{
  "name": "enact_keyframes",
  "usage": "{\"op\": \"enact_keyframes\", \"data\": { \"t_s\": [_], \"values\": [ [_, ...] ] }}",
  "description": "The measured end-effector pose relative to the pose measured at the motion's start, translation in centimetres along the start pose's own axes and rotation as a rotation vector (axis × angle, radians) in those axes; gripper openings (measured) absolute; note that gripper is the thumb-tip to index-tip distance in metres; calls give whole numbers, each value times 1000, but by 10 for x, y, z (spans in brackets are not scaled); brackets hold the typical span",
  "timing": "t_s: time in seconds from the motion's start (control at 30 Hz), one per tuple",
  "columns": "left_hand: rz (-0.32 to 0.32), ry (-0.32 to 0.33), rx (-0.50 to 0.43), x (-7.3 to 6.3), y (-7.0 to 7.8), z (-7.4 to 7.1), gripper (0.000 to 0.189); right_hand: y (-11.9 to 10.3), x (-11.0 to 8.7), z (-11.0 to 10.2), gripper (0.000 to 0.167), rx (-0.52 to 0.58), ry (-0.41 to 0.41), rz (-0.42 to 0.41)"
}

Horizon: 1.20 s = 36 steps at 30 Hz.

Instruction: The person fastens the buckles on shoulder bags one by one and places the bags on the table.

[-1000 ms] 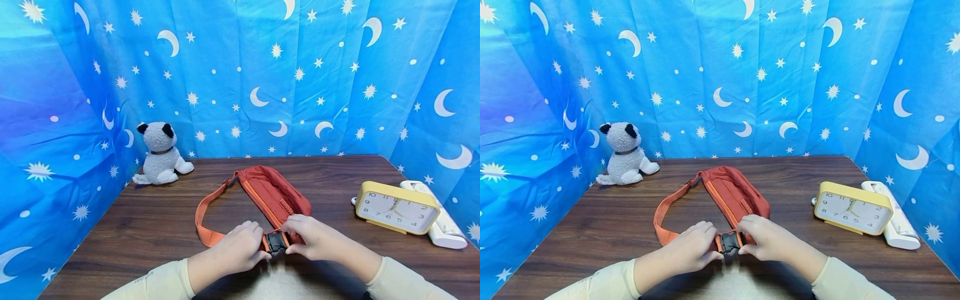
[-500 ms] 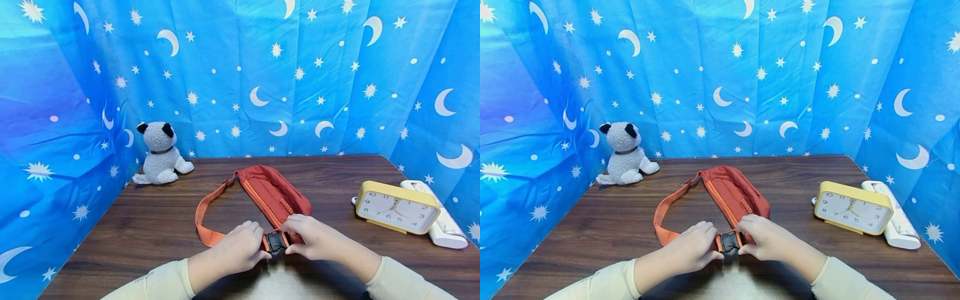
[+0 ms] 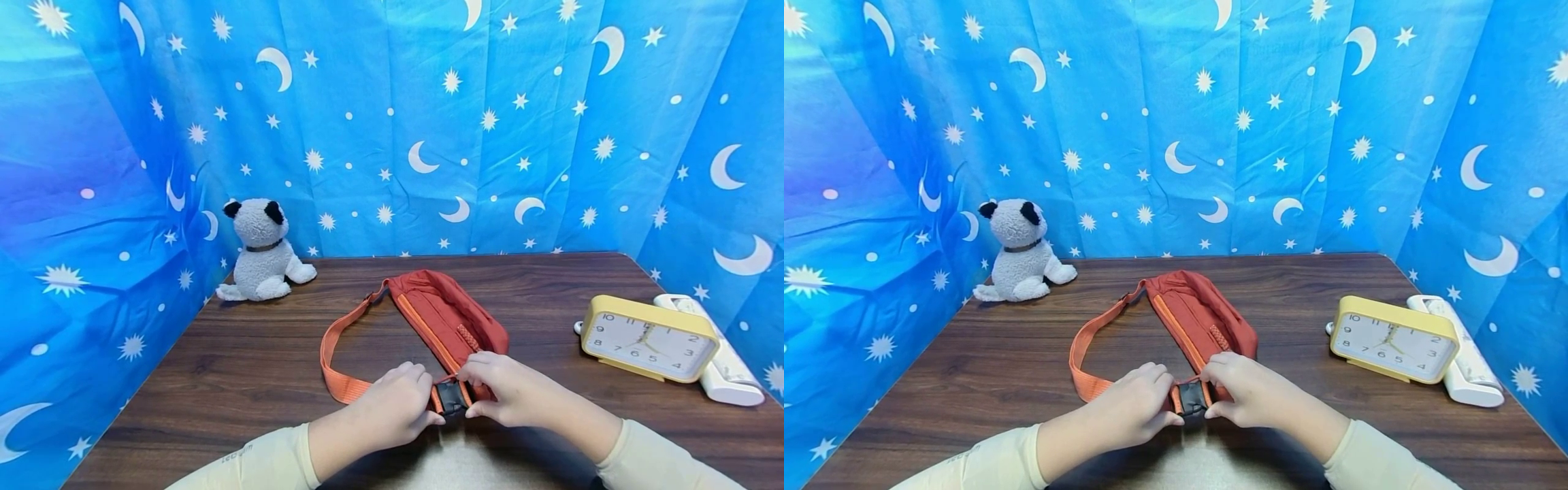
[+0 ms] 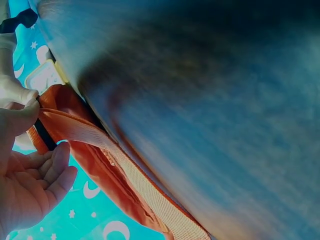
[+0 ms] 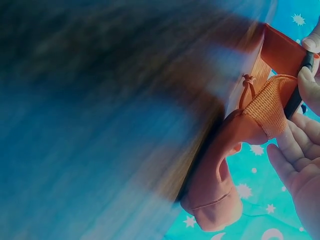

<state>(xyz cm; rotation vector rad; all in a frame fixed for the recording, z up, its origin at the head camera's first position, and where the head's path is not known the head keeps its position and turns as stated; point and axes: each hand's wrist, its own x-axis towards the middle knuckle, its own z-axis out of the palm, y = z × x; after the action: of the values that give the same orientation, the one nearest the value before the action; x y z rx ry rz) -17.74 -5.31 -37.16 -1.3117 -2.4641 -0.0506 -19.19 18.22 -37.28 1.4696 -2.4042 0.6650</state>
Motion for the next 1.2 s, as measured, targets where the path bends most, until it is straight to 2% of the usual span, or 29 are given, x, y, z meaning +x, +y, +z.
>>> {"op": "enact_keyframes", "data": {
  "t_s": [0.27, 0.43, 0.63, 0.77, 1.2],
  "values": [
    [1, -1, 5, 0, 0, 0, 38, -1, 1, 0, 32, -11, -52, 59],
    [1, -3, 23, -1, -2, 1, 39, -4, 1, 4, 34, -52, -22, 56],
    [40, 29, 69, -1, -5, 2, 41, -7, 3, 9, 37, -86, 55, 35],
    [63, 34, 78, -1, -6, 2, 42, -8, 5, 11, 39, -77, 43, 29],
    [97, -113, 132, -1, -3, 1, 44, -12, 8, 13, 39, -106, -107, 66]
  ]
}}
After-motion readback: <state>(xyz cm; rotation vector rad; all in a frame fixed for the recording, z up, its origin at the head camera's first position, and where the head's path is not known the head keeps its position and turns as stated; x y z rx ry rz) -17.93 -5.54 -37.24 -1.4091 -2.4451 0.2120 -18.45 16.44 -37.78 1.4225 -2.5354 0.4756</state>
